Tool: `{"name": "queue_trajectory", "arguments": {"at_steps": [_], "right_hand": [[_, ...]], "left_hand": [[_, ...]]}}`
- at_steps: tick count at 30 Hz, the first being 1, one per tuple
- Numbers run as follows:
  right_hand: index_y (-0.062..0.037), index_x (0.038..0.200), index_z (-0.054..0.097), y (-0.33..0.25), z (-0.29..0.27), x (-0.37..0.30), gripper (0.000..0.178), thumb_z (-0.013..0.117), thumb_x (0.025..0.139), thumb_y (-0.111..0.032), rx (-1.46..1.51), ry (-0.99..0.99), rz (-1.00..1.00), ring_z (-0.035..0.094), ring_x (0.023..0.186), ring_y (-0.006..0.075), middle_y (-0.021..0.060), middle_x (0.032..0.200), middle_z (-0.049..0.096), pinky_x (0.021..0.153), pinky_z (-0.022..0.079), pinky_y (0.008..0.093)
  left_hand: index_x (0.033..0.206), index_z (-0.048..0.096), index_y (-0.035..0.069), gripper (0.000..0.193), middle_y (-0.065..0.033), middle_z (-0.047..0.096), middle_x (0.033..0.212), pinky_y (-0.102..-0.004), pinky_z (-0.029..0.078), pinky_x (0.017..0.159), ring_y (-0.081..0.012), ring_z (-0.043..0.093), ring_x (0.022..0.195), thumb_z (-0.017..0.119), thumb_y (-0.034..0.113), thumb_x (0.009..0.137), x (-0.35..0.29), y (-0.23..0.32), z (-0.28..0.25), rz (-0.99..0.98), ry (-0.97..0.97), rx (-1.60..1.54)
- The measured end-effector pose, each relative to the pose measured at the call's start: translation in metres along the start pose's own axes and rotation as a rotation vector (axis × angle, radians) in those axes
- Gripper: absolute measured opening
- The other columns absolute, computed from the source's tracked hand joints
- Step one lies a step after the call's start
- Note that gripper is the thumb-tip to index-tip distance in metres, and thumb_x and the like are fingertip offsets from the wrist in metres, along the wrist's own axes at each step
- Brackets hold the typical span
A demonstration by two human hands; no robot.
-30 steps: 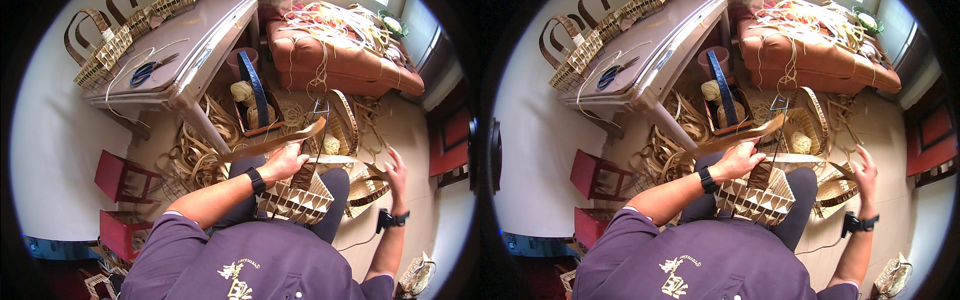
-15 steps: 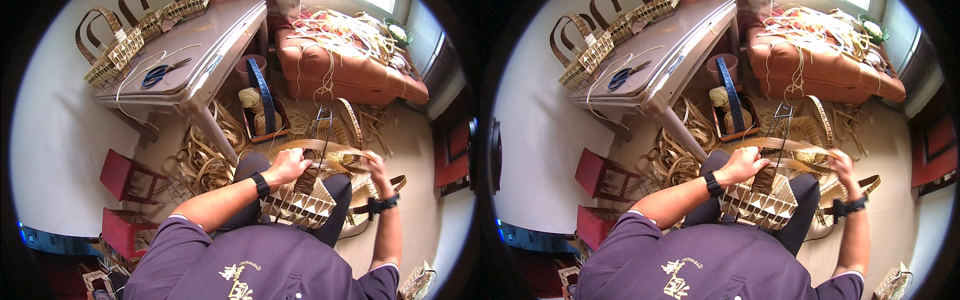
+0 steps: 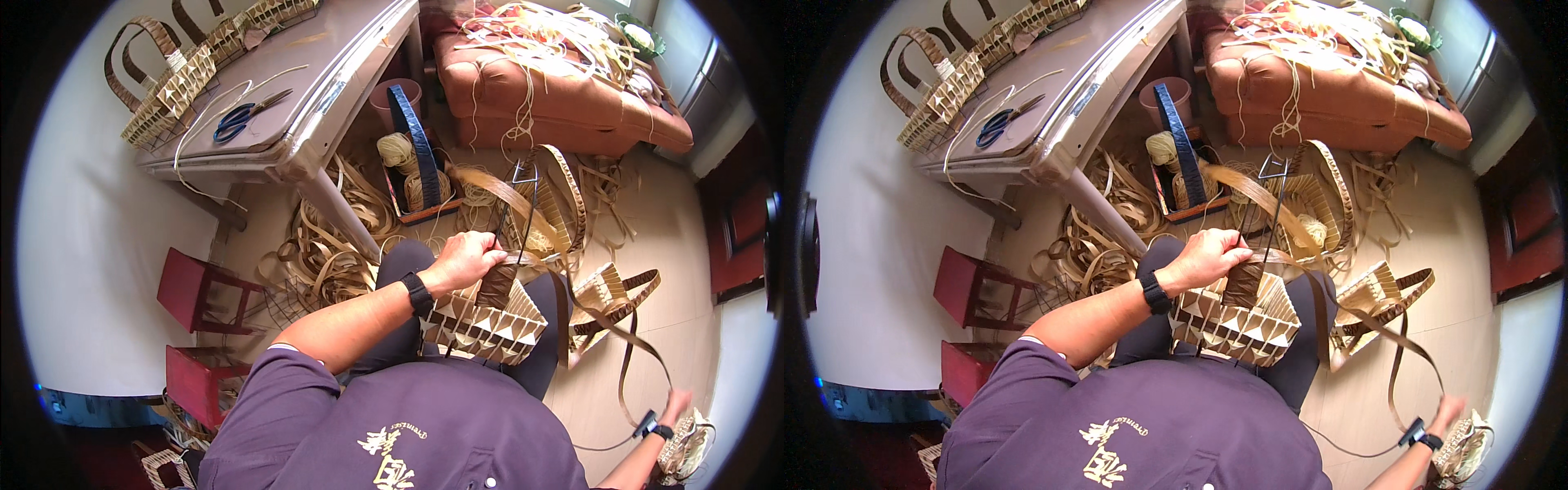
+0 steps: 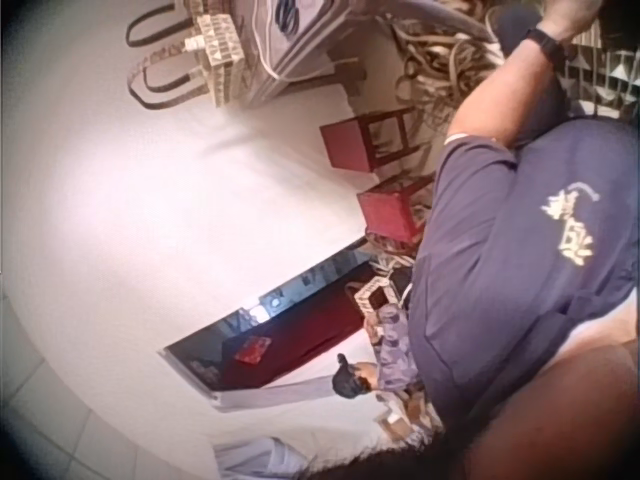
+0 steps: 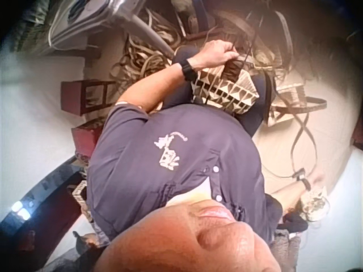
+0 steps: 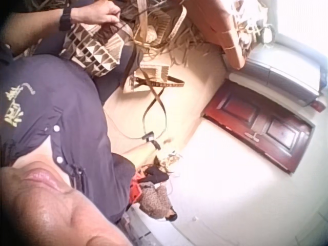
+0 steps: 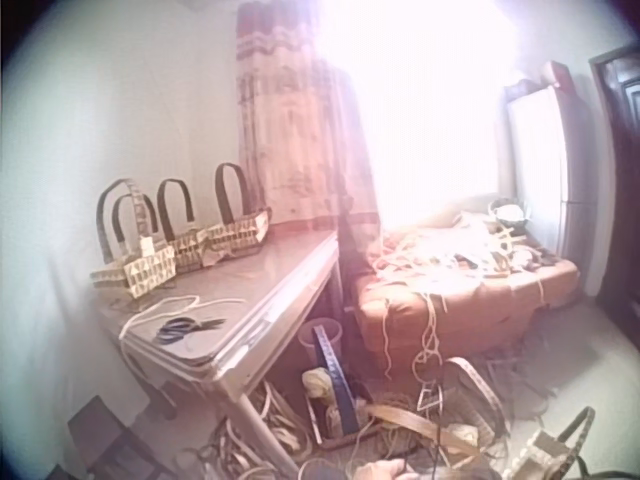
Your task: The person weaves a basket by hand, threading strips of bamboo through a frame and securing them.
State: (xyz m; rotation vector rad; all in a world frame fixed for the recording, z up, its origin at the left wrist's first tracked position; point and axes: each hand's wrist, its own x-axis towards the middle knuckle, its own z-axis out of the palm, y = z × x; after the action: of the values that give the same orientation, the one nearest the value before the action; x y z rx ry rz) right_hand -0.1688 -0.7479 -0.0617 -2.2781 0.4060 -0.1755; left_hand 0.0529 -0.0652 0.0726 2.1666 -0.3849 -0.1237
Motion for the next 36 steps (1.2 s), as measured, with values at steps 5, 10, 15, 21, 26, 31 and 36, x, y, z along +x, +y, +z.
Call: {"name": "queue_trajectory", "arguments": {"at_steps": [5,10,15,21,26,31,36], "right_hand": [[0.0013,0.124,0.071,-0.262,0.123,0.055,0.034,0.07,0.094,-0.014,0.135,-0.217,-0.126,0.071,0.099,0.0187,0.0084,0.11,0.075,0.088,0.056,0.0324],[-0.0026,0.107,0.07,-0.415,0.23,0.037,0.028,0.079,0.09,-0.023,-0.165,-0.47,-0.218,0.068,0.082,0.0206,0.011,0.093,0.07,0.072,0.054,0.0331],[-0.0029,0.11,0.068,-0.447,0.256,0.076,0.035,0.083,0.081,-0.014,-0.136,-0.136,-0.776,0.068,0.087,0.0311,0.0108,0.092,0.068,0.075,0.054,0.0371],[-0.0011,0.11,0.075,-0.329,0.159,0.14,0.025,0.071,0.086,-0.006,-0.24,0.155,-0.347,0.071,0.093,0.0273,0.0133,0.099,0.074,0.085,0.056,0.0384],[-0.0013,0.131,0.061,-0.373,0.179,0.07,0.042,0.073,0.094,-0.015,-0.073,0.033,-0.308,0.069,0.103,0.0259,0.0123,0.114,0.068,0.087,0.058,0.0373],[-0.0035,0.128,0.062,-0.407,0.242,0.024,0.043,0.061,0.106,-0.041,0.87,-0.947,0.198,0.071,0.095,0.0186,0.0126,0.108,0.072,0.073,0.06,0.0314],[-0.011,0.103,0.067,-0.388,0.277,0.055,0.039,0.065,0.101,-0.05,1.194,-0.749,0.589,0.068,0.074,0.0172,0.005,0.087,0.072,0.064,0.055,0.0279]], "left_hand": [[0.097,0.074,0.006,0.026,-0.0127,0.073,0.08,-0.0386,0.052,0.069,-0.0232,0.07,0.072,0.071,0.032,0.096,-0.002,-0.009,-0.005,-0.004,0.025,0.015],[0.098,0.074,0.007,0.025,-0.0068,0.072,0.076,-0.0327,0.051,0.063,-0.0132,0.067,0.064,0.071,0.031,0.098,0.001,-0.004,-0.002,-0.027,0.003,-0.012],[0.099,0.073,0.006,0.028,-0.0177,0.074,0.09,-0.0443,0.052,0.076,-0.0335,0.072,0.086,0.07,0.034,0.096,0.002,0.0,-0.006,-0.131,-0.109,-0.035],[0.095,0.073,0.005,0.026,-0.0079,0.071,0.074,-0.0339,0.051,0.062,-0.0138,0.068,0.063,0.07,0.031,0.099,0.003,-0.006,-0.002,0.027,0.001,-0.003],[0.095,0.073,0.005,0.025,-0.0074,0.071,0.074,-0.0336,0.051,0.063,-0.0135,0.065,0.062,0.07,0.03,0.098,0.0,-0.008,-0.006,-0.039,-0.015,-0.034],[0.094,0.071,0.005,0.021,-0.0009,0.069,0.077,-0.0264,0.05,0.063,-0.0061,0.062,0.068,0.07,0.024,0.101,0.006,-0.02,0.003,-0.048,-0.094,-0.146],[0.094,0.07,0.005,0.016,0.0034,0.069,0.085,-0.0235,0.052,0.065,-0.004,0.062,0.075,0.067,0.018,0.104,0.012,-0.023,0.006,-0.139,-0.24,-0.398]]}}
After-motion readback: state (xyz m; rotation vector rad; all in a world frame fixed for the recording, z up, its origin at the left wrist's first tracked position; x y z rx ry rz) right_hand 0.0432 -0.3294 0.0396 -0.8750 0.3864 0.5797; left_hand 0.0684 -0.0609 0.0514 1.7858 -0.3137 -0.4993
